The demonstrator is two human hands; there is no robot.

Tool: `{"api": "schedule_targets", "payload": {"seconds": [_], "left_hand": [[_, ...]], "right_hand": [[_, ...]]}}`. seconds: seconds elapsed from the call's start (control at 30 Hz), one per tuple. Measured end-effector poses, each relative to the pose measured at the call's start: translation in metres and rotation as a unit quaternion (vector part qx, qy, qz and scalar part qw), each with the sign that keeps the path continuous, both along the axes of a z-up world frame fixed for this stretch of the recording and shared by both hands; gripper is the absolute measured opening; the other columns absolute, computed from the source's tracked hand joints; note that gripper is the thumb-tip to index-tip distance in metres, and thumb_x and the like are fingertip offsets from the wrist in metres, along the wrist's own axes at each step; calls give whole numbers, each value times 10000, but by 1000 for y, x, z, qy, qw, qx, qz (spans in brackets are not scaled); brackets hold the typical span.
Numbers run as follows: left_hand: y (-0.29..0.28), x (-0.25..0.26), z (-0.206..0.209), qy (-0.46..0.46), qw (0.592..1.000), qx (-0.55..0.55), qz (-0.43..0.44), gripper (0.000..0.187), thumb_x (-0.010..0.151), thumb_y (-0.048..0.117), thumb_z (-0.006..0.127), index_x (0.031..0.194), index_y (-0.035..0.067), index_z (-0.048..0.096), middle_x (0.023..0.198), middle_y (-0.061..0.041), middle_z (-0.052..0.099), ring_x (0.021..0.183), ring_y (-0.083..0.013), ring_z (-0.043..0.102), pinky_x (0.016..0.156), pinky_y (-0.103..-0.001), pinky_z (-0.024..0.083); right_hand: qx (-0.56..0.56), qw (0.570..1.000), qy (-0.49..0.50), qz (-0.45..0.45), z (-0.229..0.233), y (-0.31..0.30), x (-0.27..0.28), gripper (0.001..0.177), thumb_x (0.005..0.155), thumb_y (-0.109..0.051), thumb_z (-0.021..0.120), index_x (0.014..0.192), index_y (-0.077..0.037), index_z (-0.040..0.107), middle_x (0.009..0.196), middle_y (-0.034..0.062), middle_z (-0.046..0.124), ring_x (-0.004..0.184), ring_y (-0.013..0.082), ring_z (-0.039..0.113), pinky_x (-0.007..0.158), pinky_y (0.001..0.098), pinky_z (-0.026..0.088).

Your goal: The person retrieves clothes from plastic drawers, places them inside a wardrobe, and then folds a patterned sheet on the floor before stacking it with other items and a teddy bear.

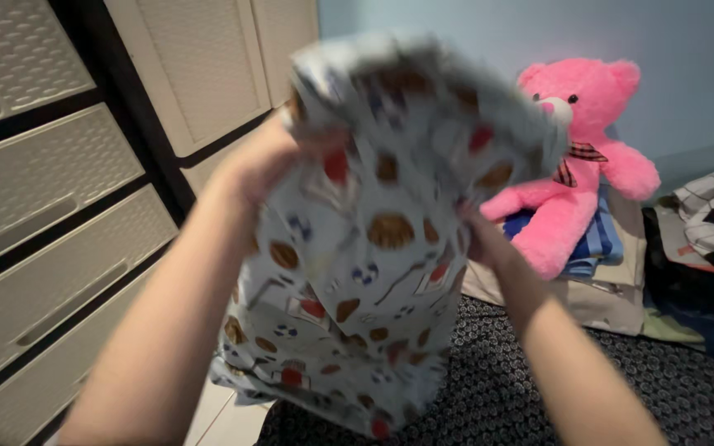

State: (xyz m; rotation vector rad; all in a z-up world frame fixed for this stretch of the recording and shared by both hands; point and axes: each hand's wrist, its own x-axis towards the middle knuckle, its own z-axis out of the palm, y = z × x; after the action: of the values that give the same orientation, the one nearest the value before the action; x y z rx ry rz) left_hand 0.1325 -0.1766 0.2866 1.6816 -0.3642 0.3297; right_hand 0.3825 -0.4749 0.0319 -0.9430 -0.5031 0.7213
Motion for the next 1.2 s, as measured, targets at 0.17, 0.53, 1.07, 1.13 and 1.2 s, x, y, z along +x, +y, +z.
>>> {"api": "schedule_targets", "payload": {"seconds": [0.17, 0.53, 1.07, 1.13, 1.2], "left_hand": [[70, 4, -1, -24, 996, -71, -51, 378, 1037, 246, 786, 1213, -51, 635, 1094, -204, 649, 1010, -319, 618, 970, -448, 512], [-2, -17, 24, 25, 984, -154, 91, 641, 778, 257, 786, 1369, 140, 569, 1268, -66, 695, 1162, -259, 681, 941, -504, 584], [4, -116, -377, 288, 938, -147, -124, 811, 634, 91, 834, 1403, 72, 576, 1342, -63, 696, 1207, -177, 674, 1008, -304, 559], [13, -101, -400, 354, 907, -195, -115, 743, 719, 172, 830, 1402, 71, 555, 1235, -111, 698, 1078, -249, 671, 917, -386, 578], [16, -71, -408, 415, 871, -242, -106, 689, 804, 254, 824, 1401, 70, 534, 1127, -158, 702, 949, -321, 670, 826, -466, 599]], "right_hand": [[-16, 998, 54, 10, 86, -22, -37, 659, 891, -433, 691, 1437, -90, 558, 1337, 114, 697, 1184, 290, 672, 976, 452, 559], [-72, 908, -328, -251, 218, -65, -85, 576, 828, -112, 830, 1350, -21, 607, 1283, 89, 695, 1131, 226, 684, 943, 413, 601], [-387, 910, -140, 47, -116, -177, -174, 582, 794, -211, 833, 1336, -125, 637, 1273, 51, 745, 1147, 189, 717, 976, 354, 610], [-428, 898, -100, 29, -134, -171, -166, 563, 835, -190, 832, 1349, -51, 650, 1213, 287, 575, 965, 312, 511, 823, 432, 443], [-468, 882, -60, 12, -137, -159, -137, 549, 875, -170, 831, 1361, 21, 664, 1152, 525, 413, 781, 439, 309, 668, 515, 279]]}}
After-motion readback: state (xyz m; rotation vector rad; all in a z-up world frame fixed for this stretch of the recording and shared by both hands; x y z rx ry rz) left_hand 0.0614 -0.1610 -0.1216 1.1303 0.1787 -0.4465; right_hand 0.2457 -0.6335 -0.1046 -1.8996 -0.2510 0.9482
